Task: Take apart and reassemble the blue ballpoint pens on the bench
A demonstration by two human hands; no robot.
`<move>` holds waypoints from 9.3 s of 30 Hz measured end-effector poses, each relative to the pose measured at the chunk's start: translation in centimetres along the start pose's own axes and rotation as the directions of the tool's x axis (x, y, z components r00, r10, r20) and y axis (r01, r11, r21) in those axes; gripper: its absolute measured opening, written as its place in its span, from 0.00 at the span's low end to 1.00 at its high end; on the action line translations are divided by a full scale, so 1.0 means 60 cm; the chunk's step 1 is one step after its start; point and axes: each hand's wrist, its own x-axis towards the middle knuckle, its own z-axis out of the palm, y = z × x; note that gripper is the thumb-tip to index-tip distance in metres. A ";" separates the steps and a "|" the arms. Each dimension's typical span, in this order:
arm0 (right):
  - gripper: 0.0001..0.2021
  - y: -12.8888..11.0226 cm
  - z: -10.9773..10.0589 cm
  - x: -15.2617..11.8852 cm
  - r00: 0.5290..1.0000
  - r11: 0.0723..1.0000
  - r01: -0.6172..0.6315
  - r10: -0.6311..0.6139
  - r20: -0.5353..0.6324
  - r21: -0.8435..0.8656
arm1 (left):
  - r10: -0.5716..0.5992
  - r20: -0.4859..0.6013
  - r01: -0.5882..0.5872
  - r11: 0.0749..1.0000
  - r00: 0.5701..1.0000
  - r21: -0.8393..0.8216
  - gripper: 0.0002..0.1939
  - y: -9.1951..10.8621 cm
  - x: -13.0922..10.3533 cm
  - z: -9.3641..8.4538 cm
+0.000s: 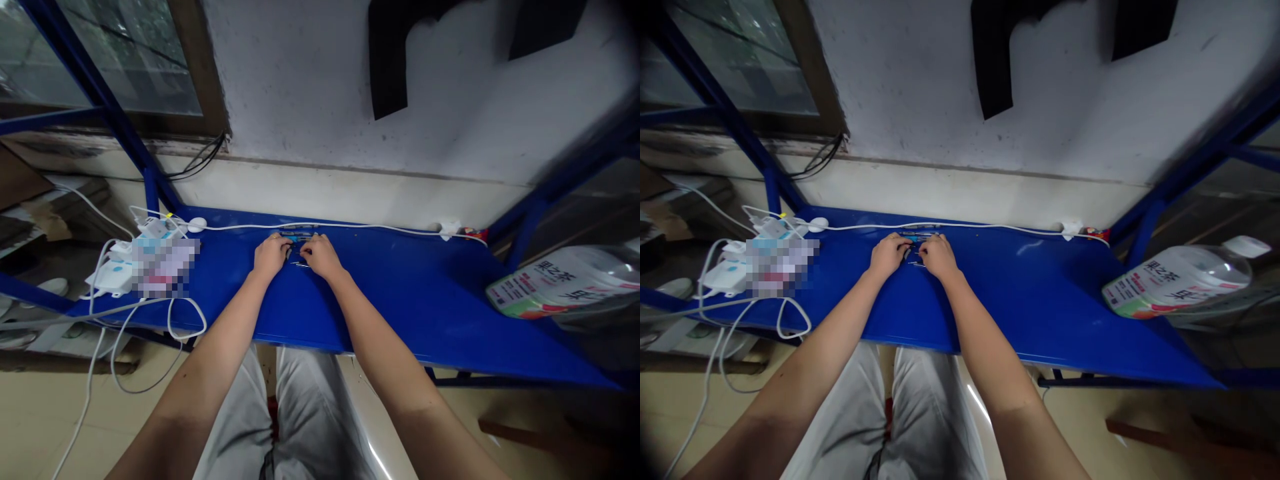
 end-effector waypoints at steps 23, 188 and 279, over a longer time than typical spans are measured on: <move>0.09 0.004 -0.008 0.006 0.991 0.990 -0.137 0.137 0.003 0.045 | 0.090 0.070 -0.095 0.993 0.994 0.071 0.10 0.006 0.004 -0.002; 0.08 0.029 -0.046 -0.016 0.996 0.993 0.055 -0.047 -0.075 0.102 | 0.173 0.034 -0.163 0.968 0.984 -0.191 0.09 0.004 0.006 0.010; 0.08 0.056 -0.024 -0.018 0.984 0.990 -0.139 0.140 -0.111 0.010 | -0.533 -0.198 0.114 0.497 0.823 -0.860 0.11 0.011 0.015 0.015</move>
